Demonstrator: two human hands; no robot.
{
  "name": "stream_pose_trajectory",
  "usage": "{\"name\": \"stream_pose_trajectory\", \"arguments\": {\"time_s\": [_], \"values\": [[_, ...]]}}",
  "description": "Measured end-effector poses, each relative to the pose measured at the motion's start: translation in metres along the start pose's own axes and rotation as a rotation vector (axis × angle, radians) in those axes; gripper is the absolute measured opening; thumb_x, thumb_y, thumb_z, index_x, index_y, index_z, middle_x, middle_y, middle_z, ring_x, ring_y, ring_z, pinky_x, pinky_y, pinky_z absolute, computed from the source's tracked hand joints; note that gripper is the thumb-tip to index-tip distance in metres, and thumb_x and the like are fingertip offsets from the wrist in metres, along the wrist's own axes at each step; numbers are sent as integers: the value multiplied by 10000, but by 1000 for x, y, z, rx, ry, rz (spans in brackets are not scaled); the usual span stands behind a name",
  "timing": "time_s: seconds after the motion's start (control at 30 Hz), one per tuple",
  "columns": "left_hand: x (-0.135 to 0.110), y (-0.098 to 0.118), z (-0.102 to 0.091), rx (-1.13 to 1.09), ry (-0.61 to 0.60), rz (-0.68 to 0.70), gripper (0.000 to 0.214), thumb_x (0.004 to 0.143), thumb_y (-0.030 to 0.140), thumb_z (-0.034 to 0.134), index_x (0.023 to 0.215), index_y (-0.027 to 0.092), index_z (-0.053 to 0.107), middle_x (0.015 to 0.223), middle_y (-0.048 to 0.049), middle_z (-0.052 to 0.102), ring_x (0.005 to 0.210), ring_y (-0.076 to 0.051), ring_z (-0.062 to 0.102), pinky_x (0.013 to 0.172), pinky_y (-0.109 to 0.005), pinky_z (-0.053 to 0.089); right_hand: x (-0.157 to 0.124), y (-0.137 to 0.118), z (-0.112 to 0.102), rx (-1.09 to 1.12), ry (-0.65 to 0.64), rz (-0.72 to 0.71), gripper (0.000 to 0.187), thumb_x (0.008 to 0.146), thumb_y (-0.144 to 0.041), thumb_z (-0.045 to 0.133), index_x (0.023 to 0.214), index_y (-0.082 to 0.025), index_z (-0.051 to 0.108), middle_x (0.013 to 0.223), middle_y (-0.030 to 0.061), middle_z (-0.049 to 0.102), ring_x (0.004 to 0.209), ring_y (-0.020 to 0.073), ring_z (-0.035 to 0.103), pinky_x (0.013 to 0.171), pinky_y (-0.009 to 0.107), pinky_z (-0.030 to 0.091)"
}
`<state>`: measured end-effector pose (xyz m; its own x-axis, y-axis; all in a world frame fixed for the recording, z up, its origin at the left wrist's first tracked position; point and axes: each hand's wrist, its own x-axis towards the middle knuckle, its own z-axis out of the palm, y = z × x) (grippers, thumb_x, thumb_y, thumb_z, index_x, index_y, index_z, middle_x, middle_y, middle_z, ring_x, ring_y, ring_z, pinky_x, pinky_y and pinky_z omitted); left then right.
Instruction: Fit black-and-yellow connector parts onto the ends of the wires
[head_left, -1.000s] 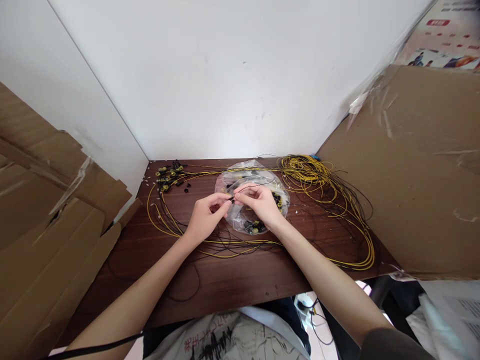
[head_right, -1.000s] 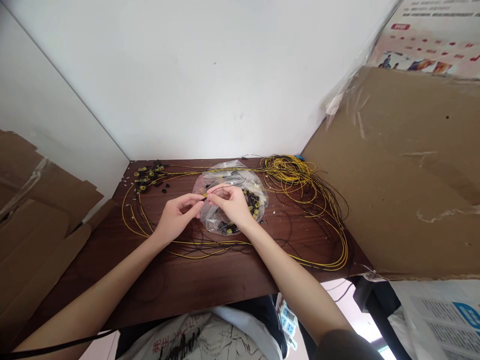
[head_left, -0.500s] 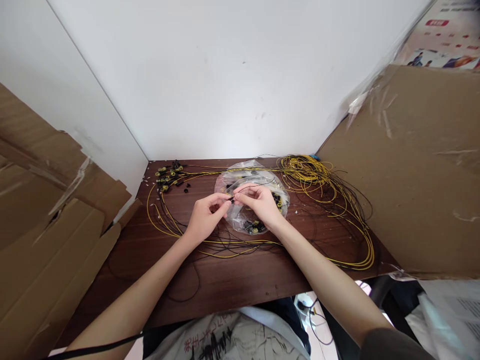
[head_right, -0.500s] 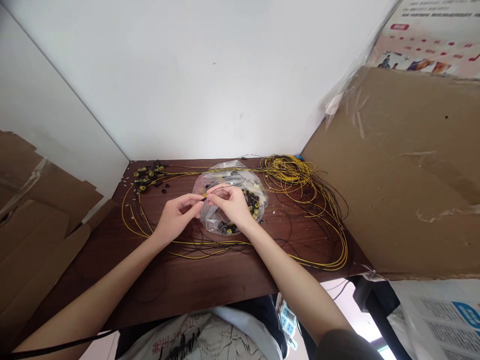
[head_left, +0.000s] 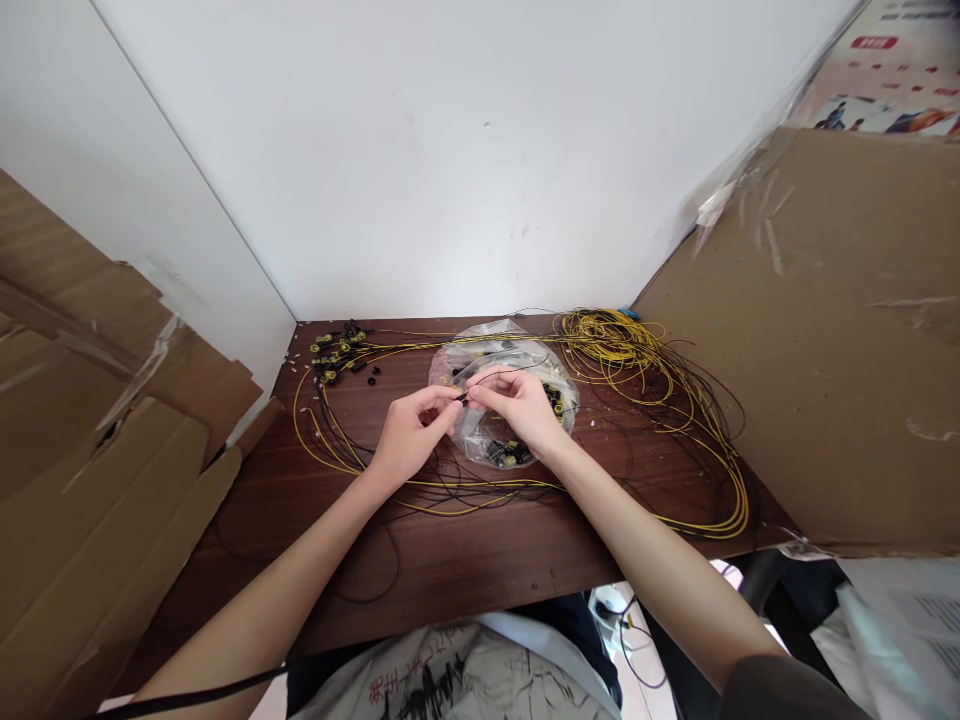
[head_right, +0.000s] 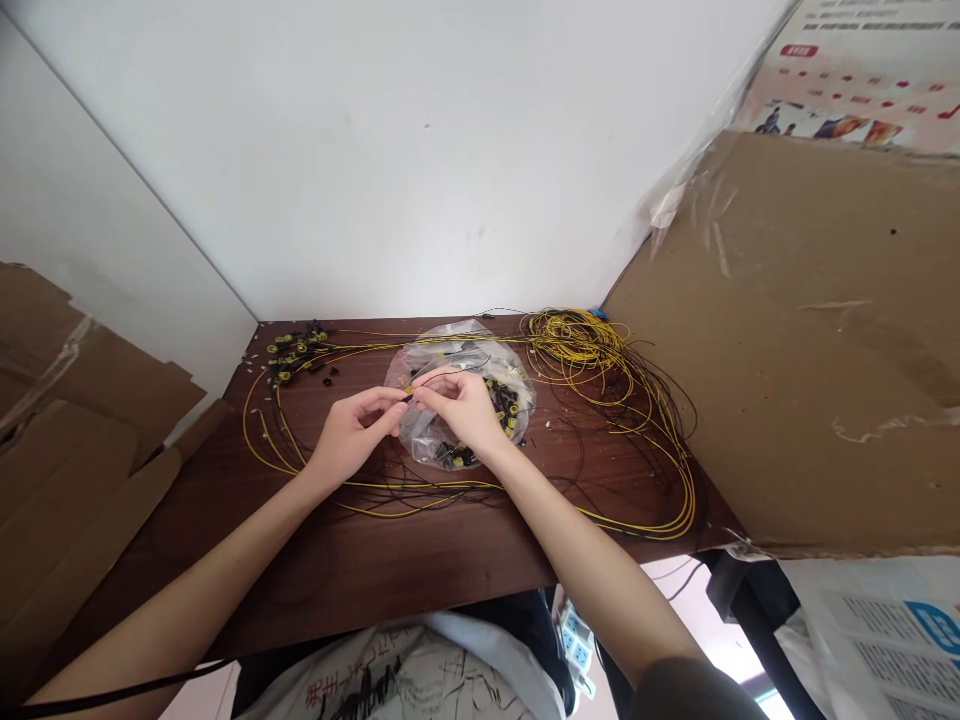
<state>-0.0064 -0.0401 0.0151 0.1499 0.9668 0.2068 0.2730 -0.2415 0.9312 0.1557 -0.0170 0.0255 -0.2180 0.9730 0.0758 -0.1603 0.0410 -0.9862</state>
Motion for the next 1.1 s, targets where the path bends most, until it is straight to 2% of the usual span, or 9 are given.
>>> {"name": "stream_pose_trajectory", "arguments": {"time_s": [1.1], "values": [[0, 0, 0, 9, 13, 14, 208, 780, 313, 592, 873, 139, 655, 553, 12, 584, 530, -122, 548, 550, -232, 439, 0, 1, 0, 5, 1, 2, 224, 613, -323, 773, 735, -162, 677, 672, 8, 673, 608, 130, 639, 642, 261, 523]]}}
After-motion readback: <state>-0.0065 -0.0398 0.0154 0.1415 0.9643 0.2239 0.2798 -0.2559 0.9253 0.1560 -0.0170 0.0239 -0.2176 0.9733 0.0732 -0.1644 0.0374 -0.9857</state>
